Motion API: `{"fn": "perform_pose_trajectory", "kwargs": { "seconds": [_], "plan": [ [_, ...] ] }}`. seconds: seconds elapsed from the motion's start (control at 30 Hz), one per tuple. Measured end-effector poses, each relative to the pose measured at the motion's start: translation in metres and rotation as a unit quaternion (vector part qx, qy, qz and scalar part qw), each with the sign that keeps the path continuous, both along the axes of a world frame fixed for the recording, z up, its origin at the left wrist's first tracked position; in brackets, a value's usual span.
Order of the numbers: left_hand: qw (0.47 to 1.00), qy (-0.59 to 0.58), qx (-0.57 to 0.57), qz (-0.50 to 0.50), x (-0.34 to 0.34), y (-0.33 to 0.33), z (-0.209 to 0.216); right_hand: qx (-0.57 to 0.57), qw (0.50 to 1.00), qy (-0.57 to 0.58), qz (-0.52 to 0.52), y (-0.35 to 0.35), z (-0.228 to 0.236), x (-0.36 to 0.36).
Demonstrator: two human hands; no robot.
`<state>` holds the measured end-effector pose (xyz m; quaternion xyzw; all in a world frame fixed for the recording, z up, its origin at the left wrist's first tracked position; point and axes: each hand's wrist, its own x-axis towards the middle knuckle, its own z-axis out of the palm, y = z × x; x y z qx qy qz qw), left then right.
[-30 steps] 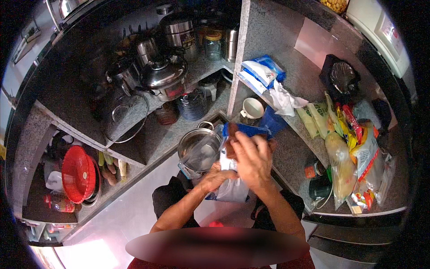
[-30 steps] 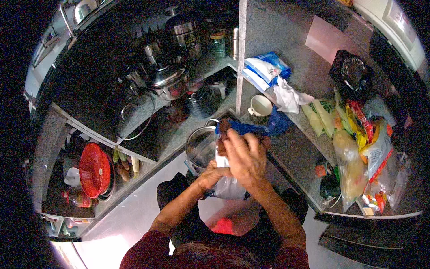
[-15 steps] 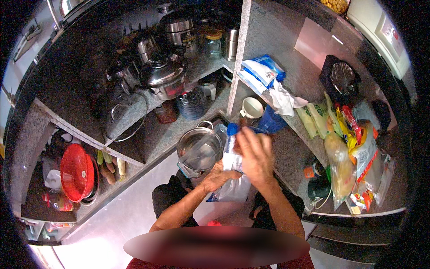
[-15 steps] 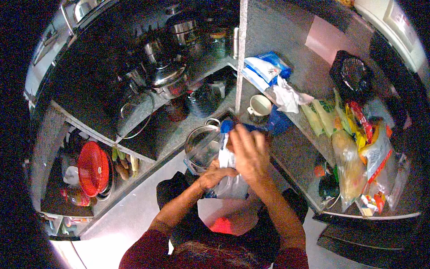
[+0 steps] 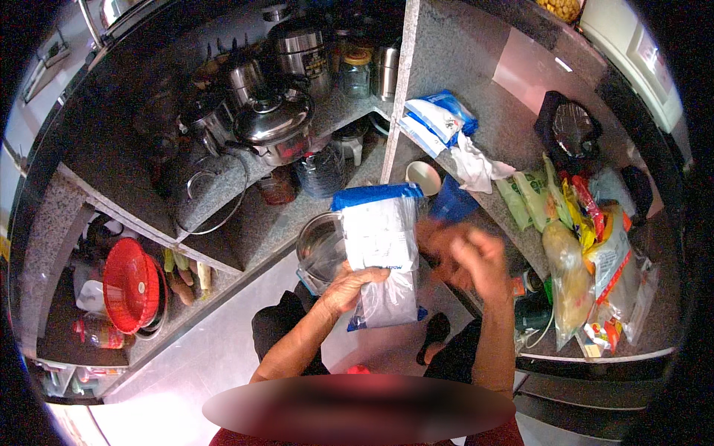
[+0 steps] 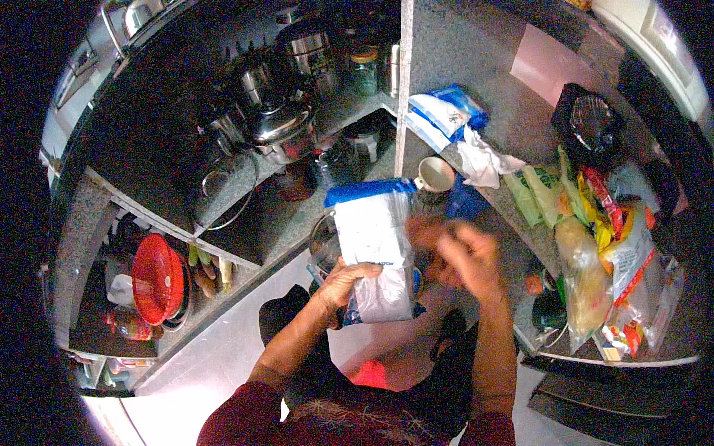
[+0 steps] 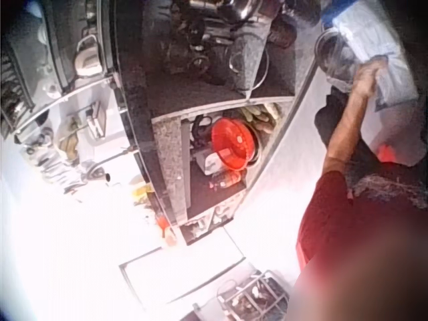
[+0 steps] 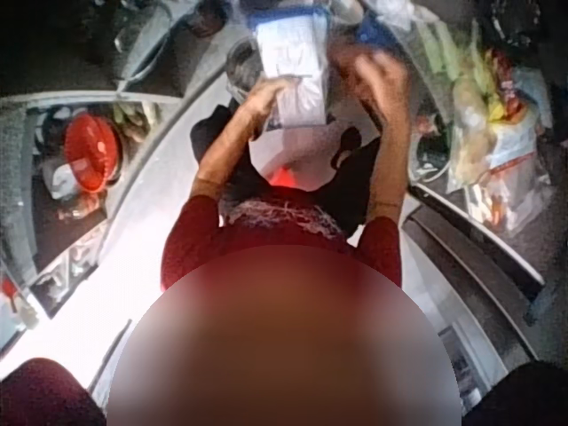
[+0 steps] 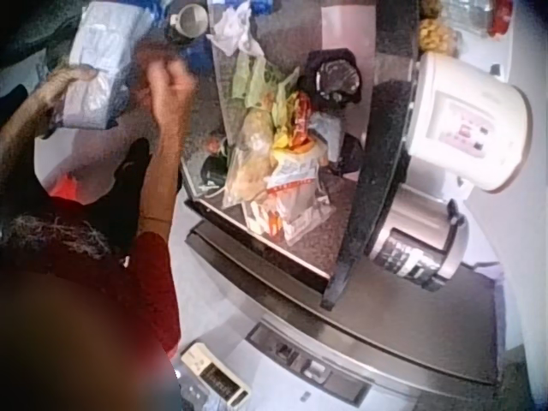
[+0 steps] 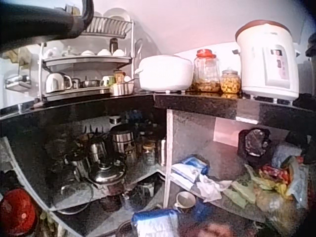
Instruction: The person wipes the exterior of several food packages with a white cloth. They handle a clear plastic container, a blue and white bag, a red and white bag, and a yellow bag, cleaning each one individually before placing it on the counter.
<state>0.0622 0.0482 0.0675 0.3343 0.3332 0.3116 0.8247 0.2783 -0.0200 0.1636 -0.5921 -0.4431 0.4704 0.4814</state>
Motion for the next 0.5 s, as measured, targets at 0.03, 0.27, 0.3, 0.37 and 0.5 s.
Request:
{"fn": "perform_pose_trajectory", "kwargs": {
  "seconds": [0.03,0.27,0.3,0.37,0.5],
  "plan": [
    [1.000,-0.005,-0.024,-0.015,0.001,0.000,0.004,0.072,0.989,0.061,-0.113,0.010,-0.010,0.003],
    [0.998,0.010,-0.041,-0.042,0.009,-0.008,0.011,0.061,0.997,0.037,0.004,0.021,-0.046,-0.021],
    [0.998,-0.002,-0.035,-0.051,0.006,-0.005,0.008,0.075,0.996,0.044,0.007,0.022,-0.048,-0.025],
    [0.999,0.009,0.015,-0.046,0.007,-0.006,0.010,0.103,0.993,0.057,0.009,0.023,-0.051,-0.028],
    [0.998,0.017,0.034,-0.050,0.009,-0.004,0.010,0.089,0.994,0.057,-0.018,0.022,-0.062,-0.032]
  ]
}}
